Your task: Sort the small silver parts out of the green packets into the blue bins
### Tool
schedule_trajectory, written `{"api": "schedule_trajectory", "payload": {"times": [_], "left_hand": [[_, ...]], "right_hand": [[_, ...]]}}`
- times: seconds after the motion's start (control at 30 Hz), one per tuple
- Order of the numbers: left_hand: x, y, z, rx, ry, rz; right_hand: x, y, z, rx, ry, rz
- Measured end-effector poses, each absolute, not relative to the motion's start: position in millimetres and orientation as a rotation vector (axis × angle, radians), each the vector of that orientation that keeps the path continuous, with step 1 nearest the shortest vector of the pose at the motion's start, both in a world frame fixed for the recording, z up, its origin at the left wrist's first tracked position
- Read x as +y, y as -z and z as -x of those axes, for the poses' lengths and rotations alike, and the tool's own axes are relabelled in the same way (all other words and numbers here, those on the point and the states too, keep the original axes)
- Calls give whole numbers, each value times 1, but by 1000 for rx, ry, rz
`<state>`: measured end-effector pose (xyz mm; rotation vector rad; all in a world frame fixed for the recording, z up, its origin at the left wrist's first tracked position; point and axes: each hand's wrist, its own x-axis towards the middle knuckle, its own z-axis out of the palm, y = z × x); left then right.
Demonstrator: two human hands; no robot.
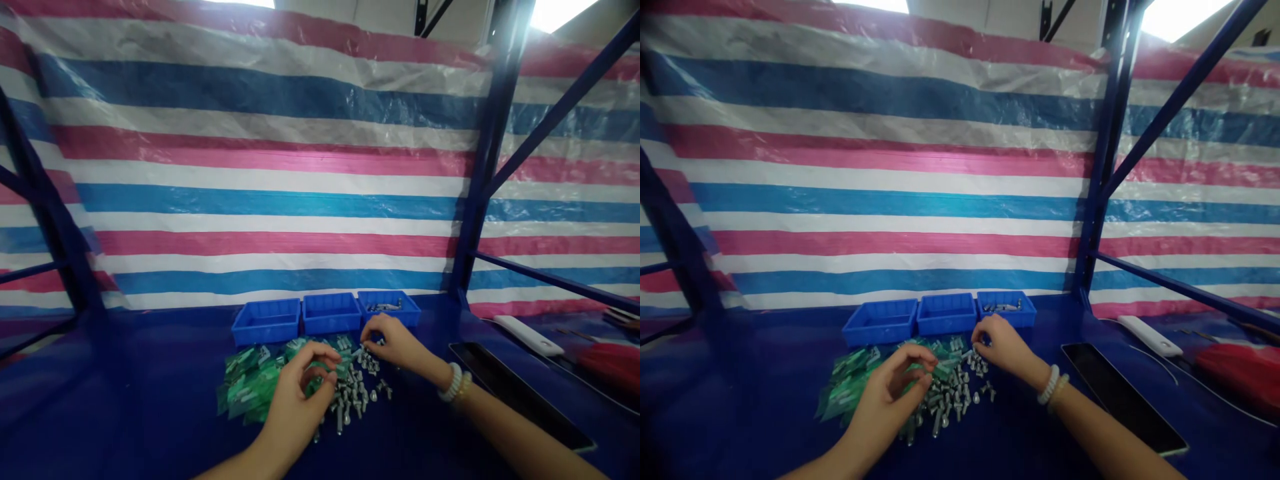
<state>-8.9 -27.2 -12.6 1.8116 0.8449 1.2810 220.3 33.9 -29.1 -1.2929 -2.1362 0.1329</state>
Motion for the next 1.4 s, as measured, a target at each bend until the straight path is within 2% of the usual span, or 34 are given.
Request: {"api": "schedule_trajectory", "payload": {"times": [0.33,0.8,1.07,1.27,1.4], "left_hand": [[-29,6,7,835,-1262,-1784],[-19,7,11,922,-1190,-1683],[-16,7,13,918,-1194,-1658],[-20,8,7,809,-988,-1357],[-22,10,4,767,-890,-1286]], "right_hand": [[36,31,-216,-2310,-77,1429],[40,32,-210,-2351,-128,1339],[22,19,-215,-2139,-268,1224],[-13,9,-187,-1813,-700,885],[-30,11,-171,-1833,-610,833]]}}
